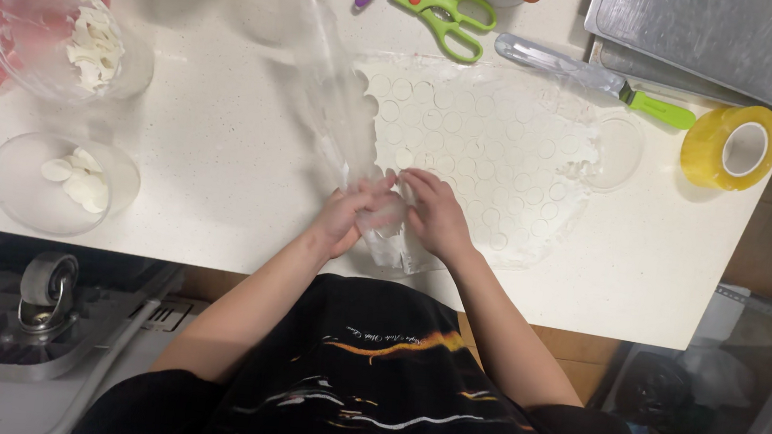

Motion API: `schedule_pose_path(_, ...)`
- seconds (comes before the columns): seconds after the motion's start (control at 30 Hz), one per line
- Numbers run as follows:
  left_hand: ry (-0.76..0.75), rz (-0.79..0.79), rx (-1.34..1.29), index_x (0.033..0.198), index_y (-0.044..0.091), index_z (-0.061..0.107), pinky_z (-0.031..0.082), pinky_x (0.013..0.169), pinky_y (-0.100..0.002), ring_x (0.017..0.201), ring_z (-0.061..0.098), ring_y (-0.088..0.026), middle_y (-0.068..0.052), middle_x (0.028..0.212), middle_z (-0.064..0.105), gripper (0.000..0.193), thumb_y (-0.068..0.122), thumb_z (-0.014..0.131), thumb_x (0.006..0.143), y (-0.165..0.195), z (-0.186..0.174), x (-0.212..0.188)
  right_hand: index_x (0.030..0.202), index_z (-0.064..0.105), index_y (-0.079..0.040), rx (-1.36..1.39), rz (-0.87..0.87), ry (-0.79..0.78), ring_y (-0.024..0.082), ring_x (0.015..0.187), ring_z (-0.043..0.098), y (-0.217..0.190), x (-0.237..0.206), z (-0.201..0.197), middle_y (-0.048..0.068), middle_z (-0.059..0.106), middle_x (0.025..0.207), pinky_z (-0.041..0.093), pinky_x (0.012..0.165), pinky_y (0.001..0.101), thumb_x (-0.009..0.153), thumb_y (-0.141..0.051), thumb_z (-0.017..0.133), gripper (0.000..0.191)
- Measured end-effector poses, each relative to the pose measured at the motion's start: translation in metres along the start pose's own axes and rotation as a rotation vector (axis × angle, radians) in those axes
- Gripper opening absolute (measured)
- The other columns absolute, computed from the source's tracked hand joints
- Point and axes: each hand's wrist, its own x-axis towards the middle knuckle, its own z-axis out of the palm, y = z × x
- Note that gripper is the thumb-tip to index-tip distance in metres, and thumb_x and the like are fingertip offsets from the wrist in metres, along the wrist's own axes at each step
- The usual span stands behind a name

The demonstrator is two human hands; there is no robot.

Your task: The person picks small round dough pieces from a plastic-covered tray and places them into a clear bowl, then folds the plastic wrap back over the remaining dough pieces on the tray. They carry the covered tray to a freezer, set it inside, and then wash their hands at the sink.

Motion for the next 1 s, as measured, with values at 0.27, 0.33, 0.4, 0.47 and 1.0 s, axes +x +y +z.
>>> schedule_pose_path(0.27,-0.108,-0.005,-0.120,0.087,0.004,0.052,0.045,0.110,-0.061,0.139,0.050,-0.042,-0.022,0.155,0.047,0.008,-0.004,0.053,0.088,-0.002,-0.019,0.009,0.127,0.066,-0.015,-0.054,0.045,-0.041,0.029,0.115,0.060,-0.005,0.006,-0.007,0.005,0.063,0.127,0.052,0.096,0.0397,0.081,-0.006,0.075,0.048)
schedule_pose_path(0.33,-0.118,-0.008,-0.130,0.088,0.003,0.054,0.047,0.111,-0.064,0.140,0.049,-0.043,-0.023,0.155,0.046,0.007,-0.003,0.051,0.086,-0.001,-0.021,0.008,0.125,0.067,-0.014,-0.049,0.076,-0.046,0.029,0.112,0.061,0.000,0.006,-0.008,0.005,0.063,0.124,0.053,0.094,0.0395,0.080,-0.006,0.076,0.046)
schedule_pose_path(0.4,-0.139,0.000,-0.127,0.087,0.004,0.053,0.047,0.111,-0.063,0.141,0.049,-0.045,-0.024,0.157,0.045,0.008,-0.004,0.052,0.086,0.000,-0.021,0.008,0.119,0.070,-0.013,-0.034,0.071,-0.043,0.025,0.105,0.064,0.007,0.005,-0.006,0.005,0.065,0.119,0.055,0.089,0.0367,0.081,-0.006,0.076,0.039)
schedule_pose_path(0.47,-0.137,-0.001,-0.111,0.087,0.005,0.054,0.047,0.111,-0.063,0.142,0.048,-0.045,-0.025,0.157,0.044,0.009,-0.005,0.053,0.086,0.002,-0.021,0.007,0.114,0.072,-0.011,0.024,0.110,-0.039,0.021,0.095,0.065,0.015,0.005,-0.004,0.005,0.066,0.110,0.056,0.084,0.0336,0.084,-0.008,0.077,0.030)
schedule_pose_path(1.0,0.083,-0.032,0.172,0.111,0.004,0.064,0.051,0.105,-0.044,0.130,0.061,-0.029,-0.016,0.144,0.061,0.022,0.009,0.064,0.089,0.014,-0.029,-0.008,0.116,0.068,-0.001,0.836,0.596,0.121,0.012,0.078,0.066,0.003,0.047,-0.013,0.004,0.070,0.091,0.053,0.066,0.0276,0.091,-0.009,0.072,0.026)
